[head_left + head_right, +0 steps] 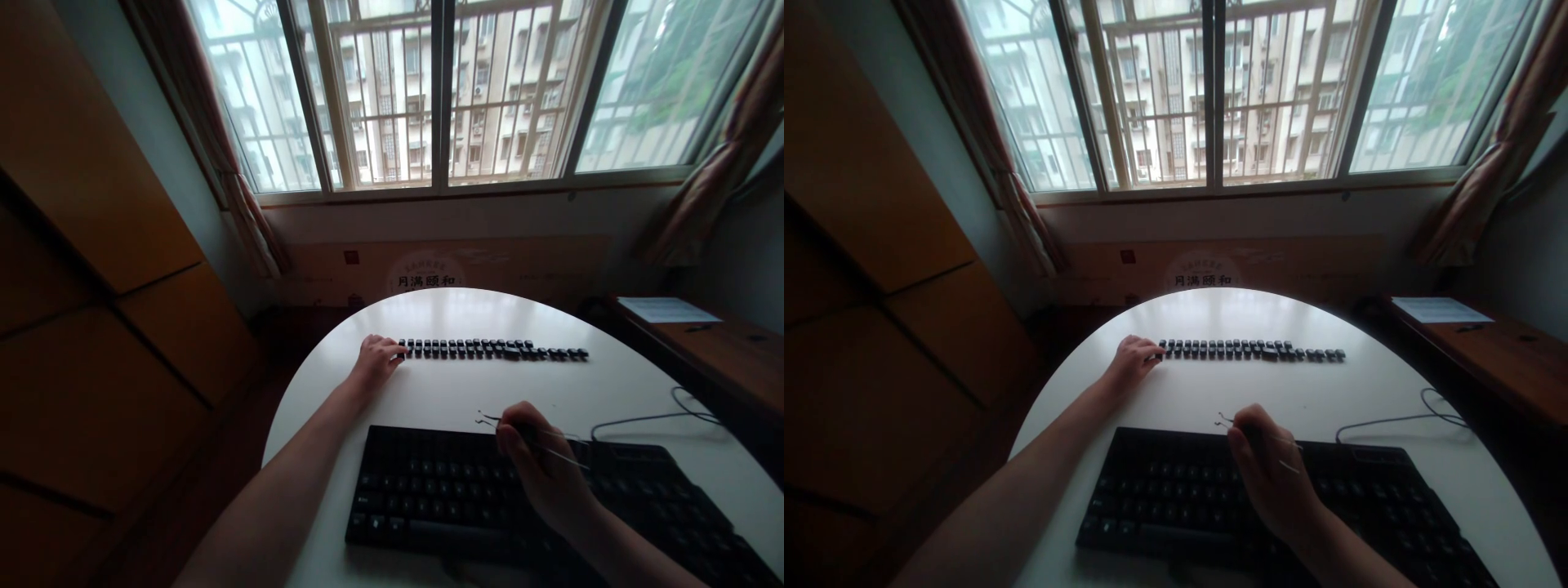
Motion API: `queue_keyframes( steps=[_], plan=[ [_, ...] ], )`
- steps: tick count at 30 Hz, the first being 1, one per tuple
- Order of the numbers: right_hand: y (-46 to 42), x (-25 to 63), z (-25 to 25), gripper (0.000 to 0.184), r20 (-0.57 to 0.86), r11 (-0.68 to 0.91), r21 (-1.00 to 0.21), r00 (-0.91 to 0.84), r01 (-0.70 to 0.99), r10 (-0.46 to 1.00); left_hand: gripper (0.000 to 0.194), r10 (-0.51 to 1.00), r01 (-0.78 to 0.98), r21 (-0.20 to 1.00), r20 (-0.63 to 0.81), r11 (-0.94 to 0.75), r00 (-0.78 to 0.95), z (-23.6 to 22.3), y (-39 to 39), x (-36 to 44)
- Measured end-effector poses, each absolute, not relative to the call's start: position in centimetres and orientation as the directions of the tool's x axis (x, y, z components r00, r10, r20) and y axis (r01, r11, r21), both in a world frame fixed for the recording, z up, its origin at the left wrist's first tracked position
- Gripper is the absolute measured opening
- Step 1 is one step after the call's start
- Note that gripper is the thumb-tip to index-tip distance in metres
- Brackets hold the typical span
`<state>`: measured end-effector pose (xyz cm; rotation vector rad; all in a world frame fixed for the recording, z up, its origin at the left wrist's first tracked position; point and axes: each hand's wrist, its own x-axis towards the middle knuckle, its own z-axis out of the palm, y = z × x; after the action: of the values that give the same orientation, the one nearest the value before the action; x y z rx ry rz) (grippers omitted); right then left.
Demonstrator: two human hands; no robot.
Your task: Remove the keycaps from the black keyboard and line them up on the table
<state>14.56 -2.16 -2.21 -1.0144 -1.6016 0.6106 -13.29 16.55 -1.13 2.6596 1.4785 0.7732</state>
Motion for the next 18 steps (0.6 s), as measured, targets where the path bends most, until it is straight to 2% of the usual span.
queue_keyframes(
  steps=[4, 10, 18],
  plan=[
    [-2.26, 14.46, -1.98, 0.019, 0.511, 0.503, -0.81, -0.059, 0.301, 0.858, 0.028, 0.803, 0.815, 0.188, 0.392, -0.547, 0.448, -1.19, 16.24, -13.48],
    [-2.32, 14.39, -1.73, 0.015, 0.522, 0.519, -0.802, -0.077, 0.296, 0.85, 0.019, 0.816, 0.832, 0.179, 0.386, -0.524, 0.431, -1.23, 16.2, -13.86],
    [-2.44, 14.55, -2.11, 0.016, 0.531, 0.528, -0.792, -0.08, 0.306, 0.843, 0.019, 0.815, 0.842, 0.162, 0.397, -0.514, 0.422, -1.24, 16.5, -13.79]
  ],
)
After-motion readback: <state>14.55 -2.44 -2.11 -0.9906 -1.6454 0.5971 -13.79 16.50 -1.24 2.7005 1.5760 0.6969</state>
